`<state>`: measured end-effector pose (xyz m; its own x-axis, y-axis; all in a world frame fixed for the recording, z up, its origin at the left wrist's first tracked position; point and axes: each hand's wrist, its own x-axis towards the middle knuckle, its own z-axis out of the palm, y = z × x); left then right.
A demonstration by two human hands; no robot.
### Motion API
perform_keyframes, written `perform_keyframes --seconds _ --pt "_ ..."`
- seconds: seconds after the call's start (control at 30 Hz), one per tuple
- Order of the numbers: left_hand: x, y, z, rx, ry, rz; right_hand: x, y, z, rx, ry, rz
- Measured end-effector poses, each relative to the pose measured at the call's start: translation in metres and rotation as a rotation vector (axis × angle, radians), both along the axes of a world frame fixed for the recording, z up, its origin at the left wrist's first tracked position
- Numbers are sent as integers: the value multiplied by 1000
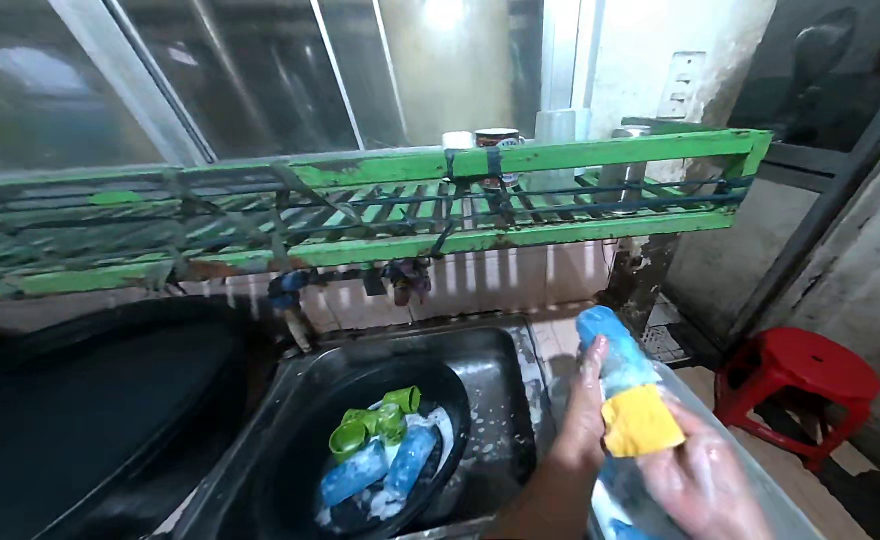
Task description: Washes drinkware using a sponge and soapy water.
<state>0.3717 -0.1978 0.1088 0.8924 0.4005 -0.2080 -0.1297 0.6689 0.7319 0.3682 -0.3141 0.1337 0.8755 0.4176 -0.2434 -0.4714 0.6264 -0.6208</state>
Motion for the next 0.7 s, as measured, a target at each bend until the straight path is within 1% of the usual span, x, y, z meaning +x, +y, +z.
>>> perform_keyframes --seconds 0.03,0.07,0.1,0.13,0.17,0.2,0.23,0.27,0.3,0.33,0.37,0.4,0.43,0.47,0.5,0.57,0.6,0.63,0.67,0.7 --pt "-3 -8 -3 15 28 -31 -9 6 -6 -172 -111 -73" --pt "-3 -13 -7 32 60 -59 -13 7 -18 -433 -314 -105" --pt "-3 -20 -10 57 91 -84 -12 2 -36 -752 -611 -83" --pt "0 -29 -14 105 123 -77 -4 -7 -58 -1075 -966 -43" --pt "2 -42 -18 170 166 -25 8 -17 -79 -1328 -1283 -3" --pt "3 -54 -22 229 201 27 20 -26 -97 -1462 -1481 19" --pt "3 -62 -25 258 215 58 26 -31 -102 -1495 -1519 44" --pt "4 -64 -25 246 216 75 27 -30 -98 -1447 -1406 71" --pt "3 -62 -24 205 204 73 23 -24 -86 -1313 -1179 61" --pt "2 -55 -21 138 177 55 16 -15 -66 -1109 -842 20" --pt "2 -46 -19 50 149 36 8 -2 -48 -850 -505 -67" --pt "1 -35 -15 -50 131 -3 1 9 -31 -628 -271 -129" --pt "2 -27 -11 -123 109 -53 -6 16 -20 -531 -206 -169" --pt "2 -20 -8 -164 72 -118 -11 18 -21 -564 -328 -173" --pt "2 -18 -5 -145 54 -143 -10 15 -33 -718 -612 -145" --pt "-2 -29 -1 23 100 -39 7 -2 -69 -1199 -1287 -156" --pt "-2 -38 -3 96 139 39 18 -12 -86 -1348 -1487 -129" --pt "-3 -45 -5 130 164 98 24 -19 -96 -1390 -1555 -90" --pt "-4 -49 -7 134 180 139 24 -21 -99 -1368 -1521 -54" --pt "-3 -48 -8 120 196 152 21 -18 -97 -1288 -1410 -30"
